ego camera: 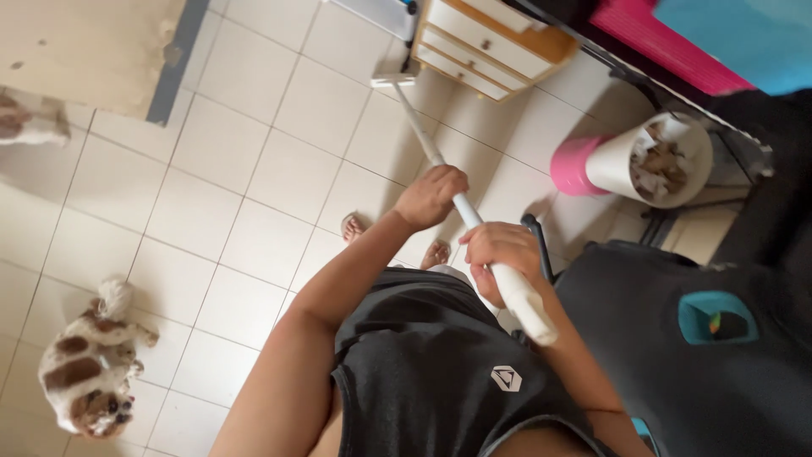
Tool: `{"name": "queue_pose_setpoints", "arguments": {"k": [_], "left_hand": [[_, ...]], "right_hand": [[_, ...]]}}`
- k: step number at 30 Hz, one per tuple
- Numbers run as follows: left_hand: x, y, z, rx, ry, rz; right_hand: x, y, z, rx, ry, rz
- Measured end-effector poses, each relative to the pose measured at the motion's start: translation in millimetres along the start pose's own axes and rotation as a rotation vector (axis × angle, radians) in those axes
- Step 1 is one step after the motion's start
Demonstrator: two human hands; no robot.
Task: Cleaning the floor using a long-handled lint roller and removing the dirty adhesive sheet.
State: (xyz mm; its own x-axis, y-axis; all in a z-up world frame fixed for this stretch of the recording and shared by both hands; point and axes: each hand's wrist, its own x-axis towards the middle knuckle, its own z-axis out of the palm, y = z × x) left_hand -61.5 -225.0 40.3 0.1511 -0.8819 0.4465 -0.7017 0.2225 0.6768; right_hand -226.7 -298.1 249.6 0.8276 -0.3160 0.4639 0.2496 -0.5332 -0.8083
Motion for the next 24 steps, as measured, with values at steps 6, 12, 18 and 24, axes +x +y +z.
{"name": "queue_pose_setpoints", "arguments": {"k": [6, 12, 18, 24], "left_hand": [[-19.1, 5.5, -27.2, -0.054, 0.037, 0.002], [-29.7, -1.7, -57.0, -0.102, 0.061, 0.053], [-40.8, -75.9, -83.6, 0.112, 0.016, -0.096], [-18.0, -9.8, -92.1, -0.133, -0.120, -0.174]], "right_hand": [[27.3, -28.3, 14.3, 0.125, -0.105, 0.035], [65.2, -37.8, 42.2, 0.009, -0.125, 0.007], [58.1, 17.5, 113.1, -0.084, -0.043, 0.100], [70.0, -34.6, 68.4, -0.084, -0.039, 0.162]]}}
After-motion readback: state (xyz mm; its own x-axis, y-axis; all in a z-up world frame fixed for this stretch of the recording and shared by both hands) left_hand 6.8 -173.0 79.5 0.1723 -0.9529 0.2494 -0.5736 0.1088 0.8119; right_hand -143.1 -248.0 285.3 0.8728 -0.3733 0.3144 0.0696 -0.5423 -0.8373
